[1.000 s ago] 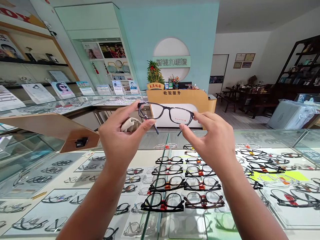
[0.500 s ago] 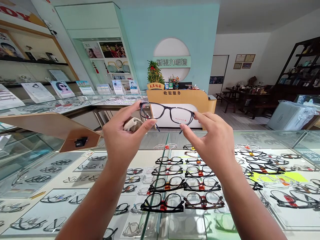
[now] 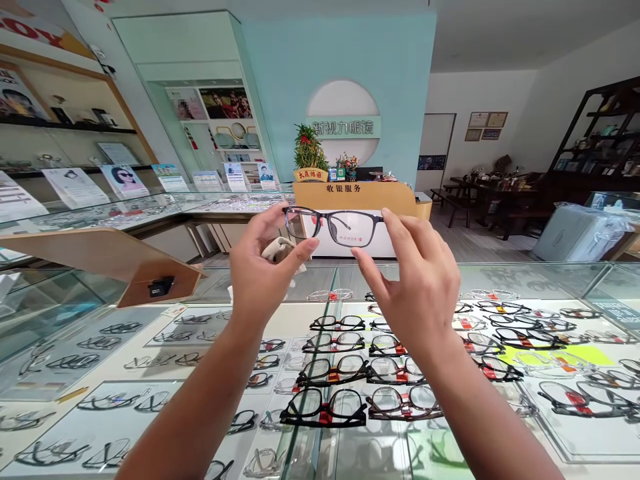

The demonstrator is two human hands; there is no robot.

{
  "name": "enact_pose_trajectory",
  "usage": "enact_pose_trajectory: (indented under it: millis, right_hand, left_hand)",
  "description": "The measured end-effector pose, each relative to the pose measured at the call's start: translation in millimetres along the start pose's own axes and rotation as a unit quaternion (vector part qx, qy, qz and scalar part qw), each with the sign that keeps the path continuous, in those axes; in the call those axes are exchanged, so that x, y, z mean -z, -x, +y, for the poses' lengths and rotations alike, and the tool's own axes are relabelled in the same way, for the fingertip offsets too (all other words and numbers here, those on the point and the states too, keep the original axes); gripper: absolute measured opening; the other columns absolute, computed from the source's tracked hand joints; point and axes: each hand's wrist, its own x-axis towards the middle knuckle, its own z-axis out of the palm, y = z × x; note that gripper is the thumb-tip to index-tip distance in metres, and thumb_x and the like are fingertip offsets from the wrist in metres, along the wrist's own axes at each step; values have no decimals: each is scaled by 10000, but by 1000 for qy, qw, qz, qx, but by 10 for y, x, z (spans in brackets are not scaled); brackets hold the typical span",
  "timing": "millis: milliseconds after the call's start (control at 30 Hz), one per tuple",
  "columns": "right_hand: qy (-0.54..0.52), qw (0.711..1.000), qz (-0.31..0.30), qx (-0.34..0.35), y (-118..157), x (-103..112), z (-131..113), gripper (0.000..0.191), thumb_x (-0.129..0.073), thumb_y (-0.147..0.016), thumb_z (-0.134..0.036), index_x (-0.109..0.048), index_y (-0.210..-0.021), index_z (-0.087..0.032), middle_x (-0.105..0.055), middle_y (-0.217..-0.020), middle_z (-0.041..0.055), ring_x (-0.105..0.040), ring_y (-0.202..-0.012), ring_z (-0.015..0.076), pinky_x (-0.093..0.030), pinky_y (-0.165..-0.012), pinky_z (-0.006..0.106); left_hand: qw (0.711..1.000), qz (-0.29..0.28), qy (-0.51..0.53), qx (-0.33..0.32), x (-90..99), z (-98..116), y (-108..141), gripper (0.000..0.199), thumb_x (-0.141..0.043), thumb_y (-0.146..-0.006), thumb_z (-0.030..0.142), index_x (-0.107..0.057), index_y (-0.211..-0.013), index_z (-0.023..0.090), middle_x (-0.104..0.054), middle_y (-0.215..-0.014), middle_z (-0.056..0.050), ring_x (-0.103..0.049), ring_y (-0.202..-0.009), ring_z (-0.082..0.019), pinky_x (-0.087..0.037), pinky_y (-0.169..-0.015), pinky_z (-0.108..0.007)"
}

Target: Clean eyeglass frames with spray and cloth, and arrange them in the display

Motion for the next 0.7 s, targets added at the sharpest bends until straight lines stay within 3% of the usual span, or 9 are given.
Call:
enact_pose_trajectory:
  millis: [200, 433, 533, 700]
  right_hand:
    - [-26, 999, 19, 26, 19, -43, -16, 548, -716, -1039, -342, -643, -1577, -270, -753, -1350, 188, -759, -1197, 384, -631, -1033, 554]
    - [-69, 995, 67, 37, 45, -114, 31, 561, -785, -1003, -305, -652, -1549, -297, -733, -1360, 154, -735, -1224, 359, -653, -1029, 541]
    - [-112, 992, 56, 10, 34, -113, 38, 524, -787, -996, -325, -680, -1508, -296, -723, -1365, 148, -718, -1232, 353, -654, -1016, 555]
    - [-231, 970, 29, -65, 5, -139, 80, 388, -747, -1025, -397, -740, -1403, -309, -725, -1352, 118, -701, -1265, 323, -652, -994, 521]
  left_hand:
    - [1000, -1, 25, 0, -35, 17, 29, 687, -970, -813, 460, -696, -1415, 275, -755, -1472, -144, -759, -893, -174, -624, -672, -264]
    - [999, -3, 41, -7, -43, -14, 34, 751, -984, -796, 551, -667, -1423, 284, -757, -1450, -141, -725, -801, -150, -599, -620, -257]
    - [999, 13, 12, -41, -46, -41, 36, 730, -971, -816, 563, -659, -1416, 289, -751, -1428, -124, -739, -861, -167, -601, -639, -261]
    - [986, 71, -63, -135, -40, -64, 70, 693, -956, -850, 537, -642, -1412, 281, -704, -1460, -110, -722, -1026, -198, -630, -839, -331]
